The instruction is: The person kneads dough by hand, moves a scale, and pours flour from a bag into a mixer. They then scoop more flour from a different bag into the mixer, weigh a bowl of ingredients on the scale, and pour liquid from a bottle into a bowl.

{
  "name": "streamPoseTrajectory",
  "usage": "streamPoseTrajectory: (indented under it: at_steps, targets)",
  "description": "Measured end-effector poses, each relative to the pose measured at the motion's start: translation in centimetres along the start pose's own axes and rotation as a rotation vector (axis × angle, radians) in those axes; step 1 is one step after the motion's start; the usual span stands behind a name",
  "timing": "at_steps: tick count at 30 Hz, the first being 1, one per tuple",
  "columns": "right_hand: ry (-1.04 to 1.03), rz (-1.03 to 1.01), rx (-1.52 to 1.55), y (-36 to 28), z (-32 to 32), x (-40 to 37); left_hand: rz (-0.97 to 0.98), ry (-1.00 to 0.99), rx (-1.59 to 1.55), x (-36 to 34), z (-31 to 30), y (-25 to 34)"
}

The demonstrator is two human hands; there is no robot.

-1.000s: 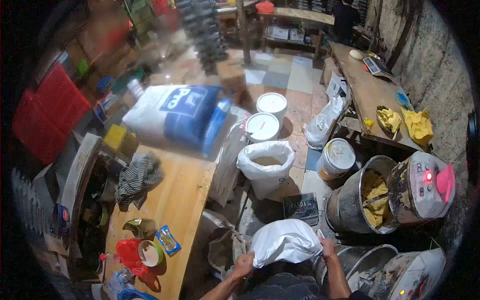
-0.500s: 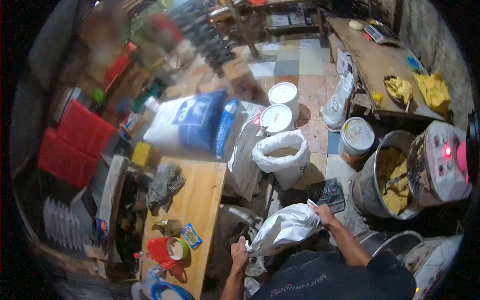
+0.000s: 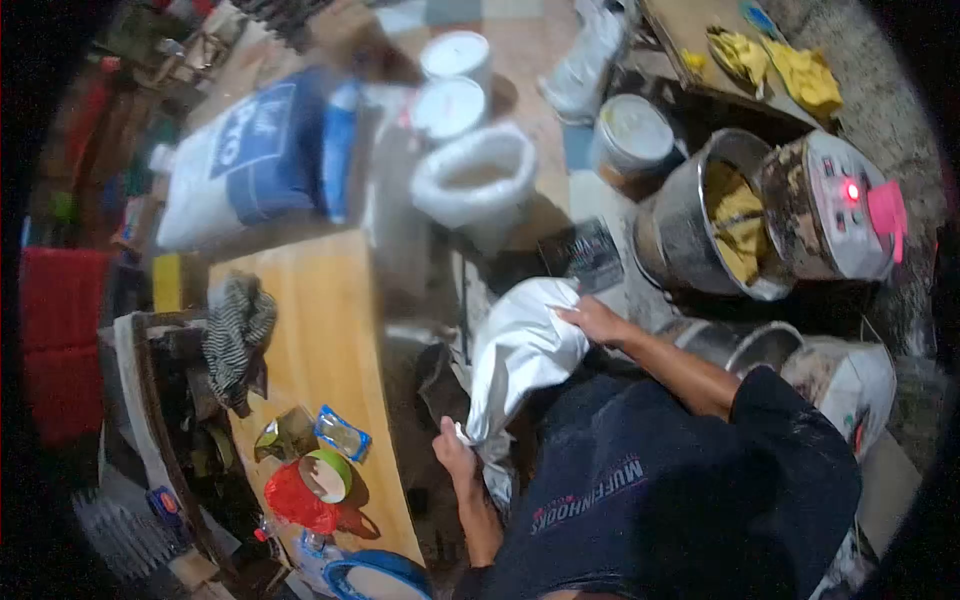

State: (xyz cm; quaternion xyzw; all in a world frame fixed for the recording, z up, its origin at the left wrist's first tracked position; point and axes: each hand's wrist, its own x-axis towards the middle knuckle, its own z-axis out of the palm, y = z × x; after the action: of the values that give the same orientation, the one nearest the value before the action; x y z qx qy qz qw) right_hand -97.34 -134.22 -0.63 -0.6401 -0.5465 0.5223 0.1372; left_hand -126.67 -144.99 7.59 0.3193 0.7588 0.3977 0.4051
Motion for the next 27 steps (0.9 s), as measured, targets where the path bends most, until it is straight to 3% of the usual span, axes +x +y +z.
streamPoseTrajectory:
  at_steps: [1,3,4,5,7,9,11,14,17,19,21,23,27]
  targets:
    - [0.069,0.024,-0.063,1.3,0.7,0.4,0.031,0.002,-0.007,0.1,0.3,0.6]
    - [0.164,-0.221,0.251,0.0,1.3,0.7,-0.028,-0.011,-0.049,0.3,0.3,0.4]
    - [0.173,-0.220,0.249,-0.7,0.8,0.6,0.047,-0.030,0.024,0.6,0.1,-0.1]
    - [0.076,-0.171,0.247,-5.0,-1.5,-1.4,0.125,-0.049,0.102,0.6,0.2,-0.5]
    - [-0.015,-0.118,0.247,-6.0,-2.6,-2.2,0.297,-0.004,0.179,0.6,0.6,-0.6]
    - [-0.029,-0.113,0.189,-3.5,-2.0,-0.6,-0.012,-0.092,-0.018,0.6,0.8,0.9]
    - [0.048,-0.187,0.224,-2.8,-2.3,-0.3,0.016,-0.074,-0.014,0.3,1.7,1.8]
    - [-0.076,-0.120,0.151,0.6,-2.8,1.6,0.059,0.008,-0.020,-0.4,3.2,2.8]
    - [-0.014,-0.252,0.174,3.7,-3.4,2.6,0.032,0.152,-0.019,-1.7,5.7,4.2]
    - [-0.018,-0.167,0.162,3.1,-5.9,1.5,0.006,0.193,0.008,-3.3,7.9,5.7]
    - [0.022,-0.214,0.116,3.1,-8.4,0.3,-0.077,0.263,0.017,-5.5,10.2,6.8]
    - [-0.047,-0.211,0.166,2.5,-10.5,-0.4,-0.016,0.226,-0.022,-6.5,10.5,5.3]
    - [-0.080,-0.206,0.133,0.8,-13.5,-0.7,-0.144,0.350,0.044,-7.7,11.5,4.5]
